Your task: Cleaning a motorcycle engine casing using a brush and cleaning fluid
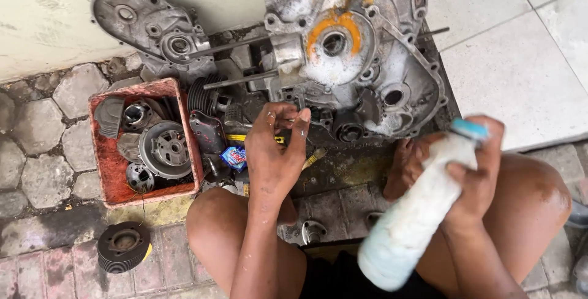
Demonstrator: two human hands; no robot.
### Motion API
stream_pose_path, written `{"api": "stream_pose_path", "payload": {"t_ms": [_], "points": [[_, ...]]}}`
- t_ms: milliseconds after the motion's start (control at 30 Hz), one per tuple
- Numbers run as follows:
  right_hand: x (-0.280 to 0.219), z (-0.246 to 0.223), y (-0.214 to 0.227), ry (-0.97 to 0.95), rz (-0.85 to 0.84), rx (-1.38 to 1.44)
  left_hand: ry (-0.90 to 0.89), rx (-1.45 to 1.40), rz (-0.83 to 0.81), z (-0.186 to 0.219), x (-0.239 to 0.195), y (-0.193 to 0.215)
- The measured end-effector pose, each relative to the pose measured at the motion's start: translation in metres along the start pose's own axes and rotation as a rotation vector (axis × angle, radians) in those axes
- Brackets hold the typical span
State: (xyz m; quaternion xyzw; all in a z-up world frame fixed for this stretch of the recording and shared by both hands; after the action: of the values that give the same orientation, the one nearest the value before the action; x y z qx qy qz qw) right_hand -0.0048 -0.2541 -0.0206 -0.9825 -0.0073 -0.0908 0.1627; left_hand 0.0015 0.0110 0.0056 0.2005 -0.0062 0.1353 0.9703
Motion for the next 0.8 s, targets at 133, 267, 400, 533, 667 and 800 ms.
{"api": "stream_pose_path", "payload": {"t_ms": [133, 267, 400, 533, 667, 800], "points": [[0.004, -0.017, -0.006, 0.279, -0.155, -0.124, 0.024, 0.006, -0.021, 0.002, 0.003, -0.002], [-0.007, -0.013, -0.011, -0.013, -0.043, 0.188, 0.027, 0.028, -0.035, 0.001, -0.002, -0.005], [0.002, 0.023, -0.014, -0.258, -0.034, 0.214, 0.057, 0.021, -0.038, 0.002, 0.002, -0.009], [0.006, 0.062, 0.006, -0.306, 0.034, 0.163, 0.025, -0.007, -0.03, 0.008, 0.003, -0.008], [-0.003, 0.061, 0.01, -0.404, 0.092, 0.075, 0.039, -0.001, -0.033, 0.006, -0.003, -0.005], [0.0, 0.07, 0.016, -0.241, -0.035, 0.066, 0.005, 0.007, -0.018, 0.001, -0.003, -0.004]]}}
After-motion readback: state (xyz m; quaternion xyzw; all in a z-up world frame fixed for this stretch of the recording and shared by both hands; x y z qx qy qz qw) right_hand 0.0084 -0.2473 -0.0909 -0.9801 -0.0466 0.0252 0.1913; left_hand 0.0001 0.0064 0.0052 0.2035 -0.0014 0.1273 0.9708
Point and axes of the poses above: each hand's wrist, its own x-axis towards the middle knuckle, its own y-axis out of the back of the hand, z = x × y, the point moved 1 cm from there along x, towards the middle knuckle, and after that the axes turned 5 degrees about -z, right-handed, at the moved point
